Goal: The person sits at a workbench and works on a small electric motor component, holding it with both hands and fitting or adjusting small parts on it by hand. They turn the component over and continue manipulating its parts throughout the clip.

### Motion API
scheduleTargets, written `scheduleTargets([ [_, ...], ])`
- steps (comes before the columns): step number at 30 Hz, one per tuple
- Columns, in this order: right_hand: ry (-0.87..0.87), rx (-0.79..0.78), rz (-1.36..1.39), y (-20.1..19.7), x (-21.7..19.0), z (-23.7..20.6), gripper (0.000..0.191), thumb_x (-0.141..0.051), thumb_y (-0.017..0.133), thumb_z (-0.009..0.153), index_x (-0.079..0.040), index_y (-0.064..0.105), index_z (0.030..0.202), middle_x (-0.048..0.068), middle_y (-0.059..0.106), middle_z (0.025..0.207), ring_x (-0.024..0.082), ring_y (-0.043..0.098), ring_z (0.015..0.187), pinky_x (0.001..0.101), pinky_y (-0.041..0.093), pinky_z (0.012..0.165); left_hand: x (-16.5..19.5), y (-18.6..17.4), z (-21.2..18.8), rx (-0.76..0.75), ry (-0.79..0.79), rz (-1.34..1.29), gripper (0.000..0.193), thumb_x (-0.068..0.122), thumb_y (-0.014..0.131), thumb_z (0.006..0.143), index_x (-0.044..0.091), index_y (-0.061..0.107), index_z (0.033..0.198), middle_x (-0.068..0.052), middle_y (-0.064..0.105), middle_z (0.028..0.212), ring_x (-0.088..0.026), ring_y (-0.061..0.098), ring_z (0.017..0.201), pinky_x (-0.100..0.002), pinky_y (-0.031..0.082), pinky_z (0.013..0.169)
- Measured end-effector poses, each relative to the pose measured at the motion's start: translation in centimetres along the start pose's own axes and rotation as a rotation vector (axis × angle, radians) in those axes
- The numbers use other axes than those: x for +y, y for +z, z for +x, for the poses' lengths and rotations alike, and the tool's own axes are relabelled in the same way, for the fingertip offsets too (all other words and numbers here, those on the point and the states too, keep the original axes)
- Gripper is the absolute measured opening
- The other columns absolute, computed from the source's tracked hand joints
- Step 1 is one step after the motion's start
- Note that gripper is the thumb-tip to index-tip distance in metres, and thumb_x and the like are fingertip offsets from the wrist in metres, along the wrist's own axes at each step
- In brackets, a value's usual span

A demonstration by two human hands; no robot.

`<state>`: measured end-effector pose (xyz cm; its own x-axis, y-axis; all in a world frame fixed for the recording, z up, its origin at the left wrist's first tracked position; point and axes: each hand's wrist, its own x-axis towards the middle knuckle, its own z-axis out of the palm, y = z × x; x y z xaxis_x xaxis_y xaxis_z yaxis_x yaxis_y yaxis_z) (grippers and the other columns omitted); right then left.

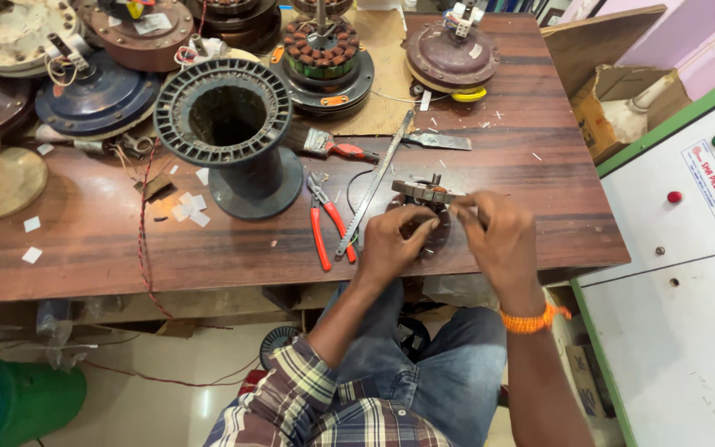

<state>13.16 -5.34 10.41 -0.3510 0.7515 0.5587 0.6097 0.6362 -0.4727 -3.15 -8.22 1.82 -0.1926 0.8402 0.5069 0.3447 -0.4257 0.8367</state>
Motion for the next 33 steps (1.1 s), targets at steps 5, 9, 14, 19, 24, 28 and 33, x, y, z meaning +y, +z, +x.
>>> scheduleTargets([
  [5, 0.162, -0.084, 0.071, 1.4, -0.1, 3.6, 0.01, -0.013, 0.078, 0.09, -0.004, 0.077, 0.096, 0.008, 0.052, 0.056, 0.013, 0.045, 0.049, 0.0335, 0.038, 0.048, -0.6, 1.2, -0.1, 0.134, -0.201, -0.203, 0.016, 0.014, 0.075, 0.091, 0.001, 0.074, 0.099, -0.008, 0.078, 0.088, -0.009, 0.073, 0.08, -0.027, 0.057, 0.072],
  [9, 0.244, -0.142, 0.078, 2.5, 1.0, 4.6, 0.012, -0.013, 0.08, 0.087, -0.006, 0.079, 0.096, 0.005, 0.042, 0.053, 0.01, 0.036, 0.05, 0.0331, 0.032, 0.046, -1.8, 1.8, -0.3, 0.16, -0.349, -0.355, 0.018, 0.015, 0.074, 0.091, 0.0, 0.073, 0.102, -0.007, 0.078, 0.088, -0.009, 0.072, 0.08, -0.026, 0.057, 0.072],
  [14, 0.333, -0.202, 0.105, 3.6, 4.6, 5.6, 0.014, -0.016, 0.083, 0.085, -0.007, 0.08, 0.095, -0.002, 0.038, 0.054, 0.008, 0.034, 0.052, 0.0311, 0.029, 0.047, -2.3, 2.7, 0.2, 0.215, -0.357, -0.419, 0.017, 0.014, 0.073, 0.091, 0.0, 0.074, 0.102, -0.004, 0.078, 0.089, -0.007, 0.07, 0.078, -0.025, 0.056, 0.071],
  [19, 0.434, -0.143, 0.134, 4.6, 8.7, 5.3, 0.016, -0.016, 0.084, 0.083, -0.006, 0.08, 0.095, -0.006, 0.039, 0.057, 0.005, 0.035, 0.054, 0.0279, 0.029, 0.048, -1.7, 3.6, 0.4, 0.256, -0.541, -0.375, 0.015, 0.014, 0.074, 0.09, -0.001, 0.073, 0.093, -0.005, 0.074, 0.076, -0.011, 0.059, 0.055, -0.031, 0.048, 0.053],
  [24, 0.527, -0.156, 0.365, 5.5, 11.9, 3.6, 0.014, -0.014, 0.081, 0.087, -0.002, 0.079, 0.094, -0.011, 0.047, 0.063, 0.002, 0.037, 0.058, 0.024, 0.027, 0.051, -0.3, 3.8, 0.2, 0.353, -0.398, -0.167, 0.013, 0.015, 0.076, 0.089, 0.003, 0.074, 0.092, -0.005, 0.073, 0.073, -0.012, 0.065, 0.063, -0.031, 0.051, 0.06],
  [28, 0.564, -0.141, 0.481, 5.0, 12.7, 2.9, 0.013, -0.011, 0.079, 0.089, 0.0, 0.077, 0.095, -0.01, 0.056, 0.067, 0.001, 0.041, 0.058, 0.0214, 0.029, 0.051, 1.9, 1.7, -0.2, 0.405, 0.165, 0.251, 0.024, 0.014, 0.076, 0.088, 0.012, 0.068, 0.11, -0.004, 0.072, 0.097, -0.022, 0.065, 0.087, -0.037, 0.051, 0.079],
  [33, 0.681, -0.102, 0.596, 1.7, 11.1, 2.2, 0.013, -0.012, 0.077, 0.089, -0.002, 0.075, 0.097, -0.011, 0.056, 0.068, 0.0, 0.037, 0.055, 0.0211, 0.025, 0.048, 1.8, -1.9, 3.7, -0.013, 0.467, 0.322, 0.064, 0.017, 0.081, 0.08, 0.014, 0.06, 0.14, 0.0, 0.07, 0.103, -0.024, 0.062, 0.096, -0.04, 0.051, 0.087],
])
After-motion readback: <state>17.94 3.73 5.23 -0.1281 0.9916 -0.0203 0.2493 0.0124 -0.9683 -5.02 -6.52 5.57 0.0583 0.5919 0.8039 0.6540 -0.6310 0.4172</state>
